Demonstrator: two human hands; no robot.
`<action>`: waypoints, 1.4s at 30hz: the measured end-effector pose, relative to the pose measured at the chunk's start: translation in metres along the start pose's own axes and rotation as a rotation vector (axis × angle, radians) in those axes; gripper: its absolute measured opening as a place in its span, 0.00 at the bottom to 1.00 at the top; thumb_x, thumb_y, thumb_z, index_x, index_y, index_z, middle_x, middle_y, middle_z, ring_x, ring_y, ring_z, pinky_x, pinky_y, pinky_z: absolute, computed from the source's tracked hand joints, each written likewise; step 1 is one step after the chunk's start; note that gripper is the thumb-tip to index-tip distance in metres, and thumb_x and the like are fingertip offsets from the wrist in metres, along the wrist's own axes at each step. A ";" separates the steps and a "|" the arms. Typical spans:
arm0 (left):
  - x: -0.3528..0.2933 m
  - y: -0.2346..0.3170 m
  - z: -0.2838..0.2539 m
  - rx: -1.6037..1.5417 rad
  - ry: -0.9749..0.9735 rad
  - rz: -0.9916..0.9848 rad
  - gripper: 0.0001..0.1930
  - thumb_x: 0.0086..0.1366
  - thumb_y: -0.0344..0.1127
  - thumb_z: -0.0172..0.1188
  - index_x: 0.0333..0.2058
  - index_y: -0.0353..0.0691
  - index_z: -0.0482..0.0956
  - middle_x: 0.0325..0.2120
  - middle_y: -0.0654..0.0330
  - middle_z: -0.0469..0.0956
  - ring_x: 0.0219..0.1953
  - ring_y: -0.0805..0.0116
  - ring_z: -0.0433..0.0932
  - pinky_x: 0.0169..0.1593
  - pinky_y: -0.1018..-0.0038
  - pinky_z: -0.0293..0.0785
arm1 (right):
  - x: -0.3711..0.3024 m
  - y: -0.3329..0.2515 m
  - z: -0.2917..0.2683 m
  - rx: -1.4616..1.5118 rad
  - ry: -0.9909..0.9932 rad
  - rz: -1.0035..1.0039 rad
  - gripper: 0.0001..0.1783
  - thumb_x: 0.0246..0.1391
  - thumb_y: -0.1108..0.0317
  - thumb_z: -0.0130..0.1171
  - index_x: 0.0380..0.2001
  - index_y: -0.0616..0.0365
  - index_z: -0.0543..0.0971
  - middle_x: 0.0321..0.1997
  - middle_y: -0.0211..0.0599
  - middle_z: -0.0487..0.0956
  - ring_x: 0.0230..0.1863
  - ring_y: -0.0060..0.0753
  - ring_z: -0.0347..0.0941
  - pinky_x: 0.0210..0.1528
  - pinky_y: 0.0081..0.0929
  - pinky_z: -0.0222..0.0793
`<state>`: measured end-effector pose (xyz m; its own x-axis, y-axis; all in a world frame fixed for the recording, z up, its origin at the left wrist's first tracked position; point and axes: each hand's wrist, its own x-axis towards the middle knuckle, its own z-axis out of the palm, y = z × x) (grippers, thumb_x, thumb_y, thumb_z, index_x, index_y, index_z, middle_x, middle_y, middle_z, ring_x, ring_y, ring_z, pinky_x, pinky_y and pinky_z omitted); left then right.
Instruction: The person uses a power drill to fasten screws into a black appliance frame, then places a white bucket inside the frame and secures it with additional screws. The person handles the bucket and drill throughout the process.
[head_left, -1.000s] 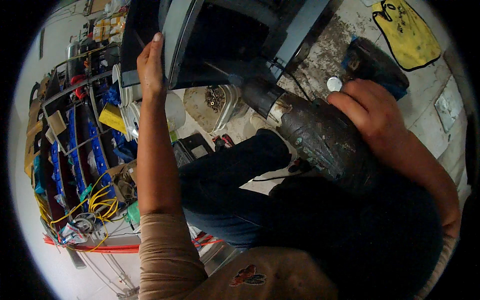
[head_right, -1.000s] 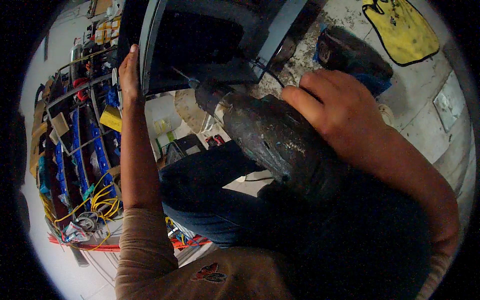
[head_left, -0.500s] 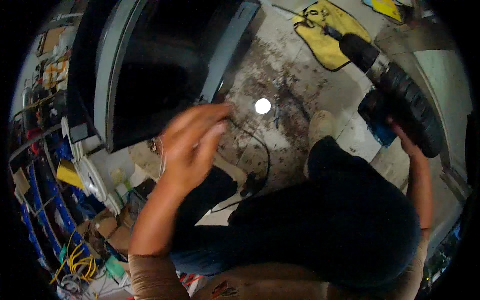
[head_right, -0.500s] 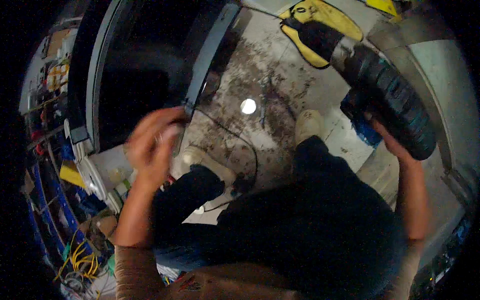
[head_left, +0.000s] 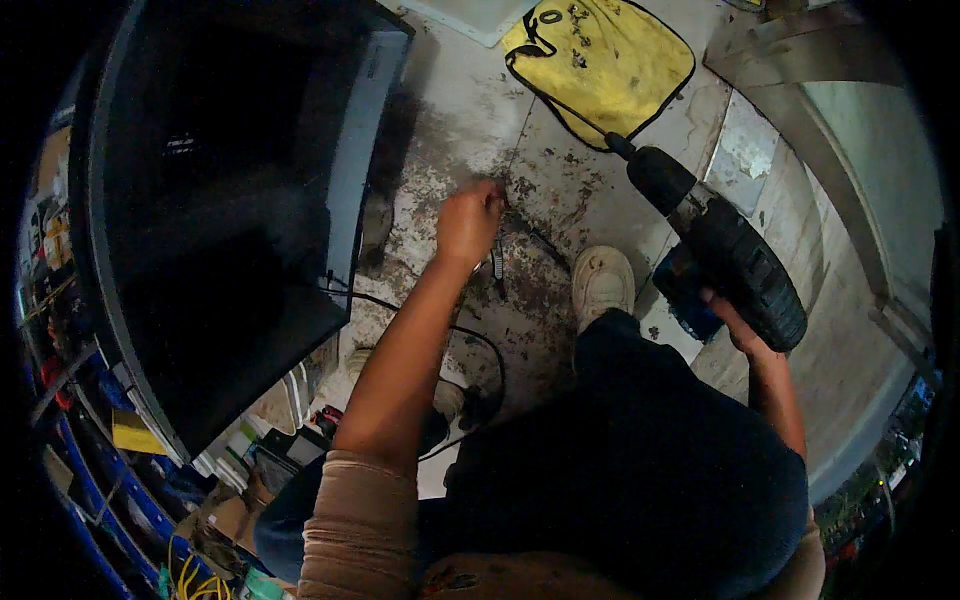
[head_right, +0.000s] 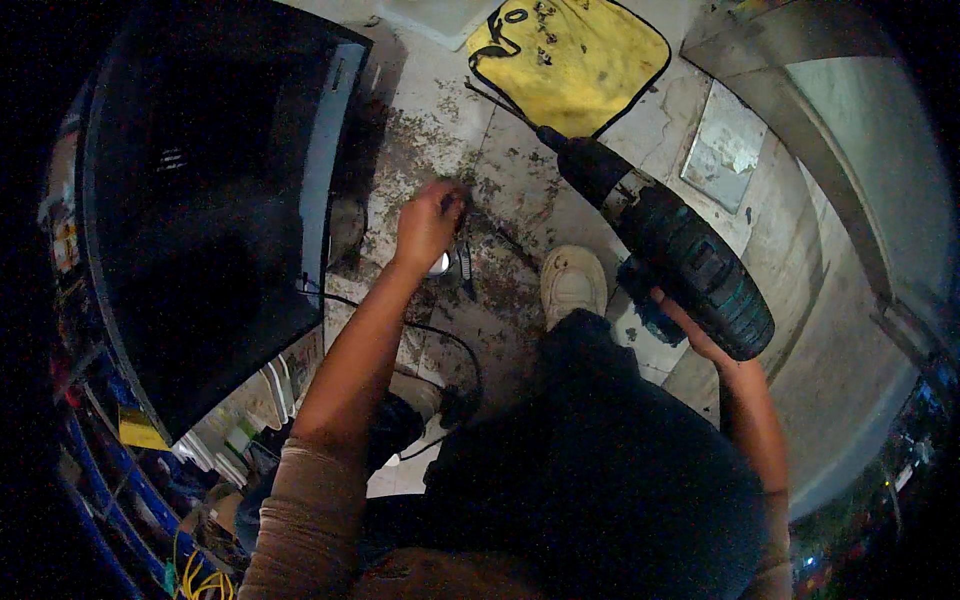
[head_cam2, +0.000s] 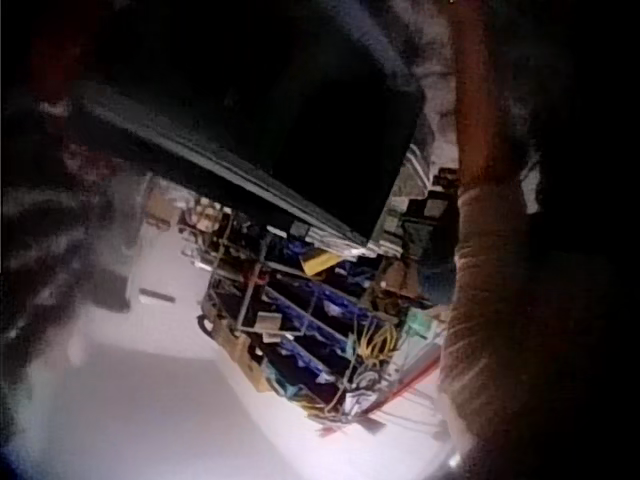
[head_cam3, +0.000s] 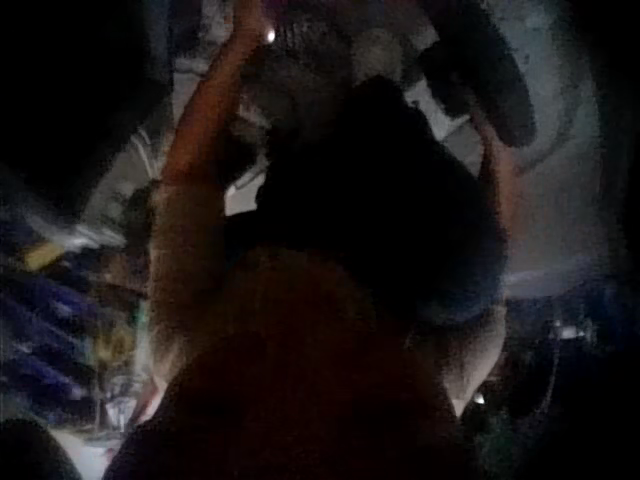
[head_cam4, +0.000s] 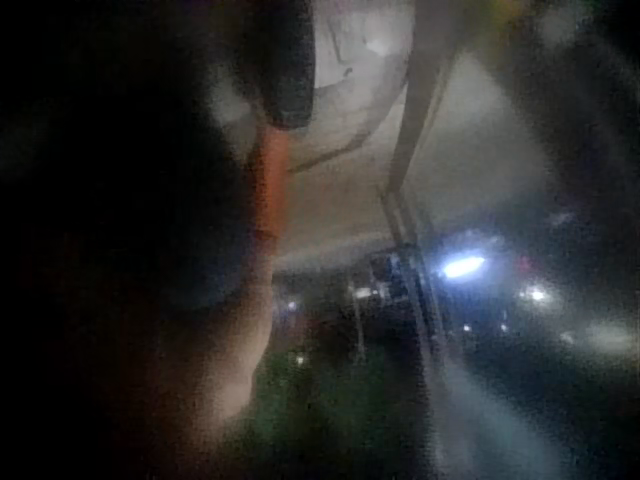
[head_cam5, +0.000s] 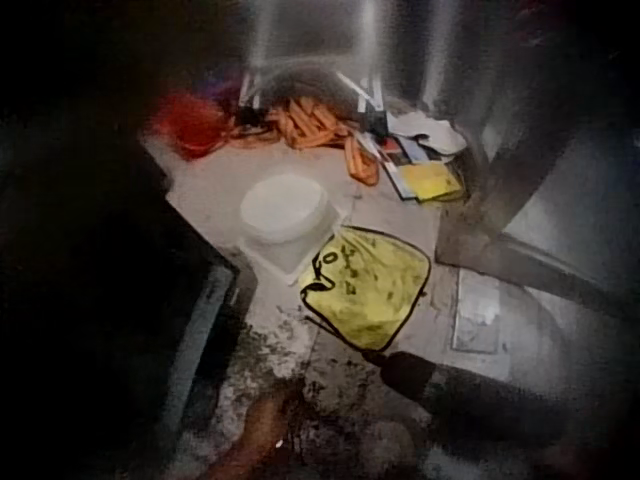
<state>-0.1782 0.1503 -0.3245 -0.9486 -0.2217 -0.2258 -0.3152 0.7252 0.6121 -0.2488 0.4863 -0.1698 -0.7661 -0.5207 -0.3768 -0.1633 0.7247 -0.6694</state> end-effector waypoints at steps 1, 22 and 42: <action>0.006 -0.004 0.003 0.030 0.013 -0.010 0.12 0.50 0.28 0.60 0.36 0.42 0.77 0.31 0.51 0.75 0.34 0.51 0.75 0.38 0.61 0.71 | 0.006 -0.008 0.001 -0.009 0.012 -0.023 0.22 0.44 0.69 0.61 0.46 0.54 0.74 0.39 0.36 0.76 0.38 0.35 0.71 0.43 0.28 0.67; -0.043 0.014 -0.082 -1.657 0.022 -0.423 0.09 0.63 0.31 0.52 0.41 0.37 0.71 0.30 0.63 0.69 0.31 0.73 0.68 0.39 0.75 0.73 | 0.001 0.022 0.005 -0.185 -0.219 -0.383 0.27 0.45 0.60 0.63 0.51 0.50 0.72 0.53 0.40 0.71 0.55 0.43 0.65 0.57 0.36 0.59; -0.192 0.025 -0.201 -1.573 0.185 -0.208 0.10 0.58 0.27 0.57 0.40 0.32 0.74 0.36 0.47 0.76 0.35 0.59 0.79 0.40 0.67 0.79 | 0.000 0.000 0.014 0.120 -0.336 -0.386 0.44 0.26 0.62 0.73 0.52 0.59 0.66 0.54 0.38 0.69 0.54 0.33 0.65 0.58 0.31 0.57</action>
<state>-0.0095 0.0801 -0.1140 -0.8407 -0.3836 -0.3823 -0.0364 -0.6643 0.7465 -0.2402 0.4801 -0.1789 -0.4190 -0.8701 -0.2595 -0.3072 0.4048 -0.8613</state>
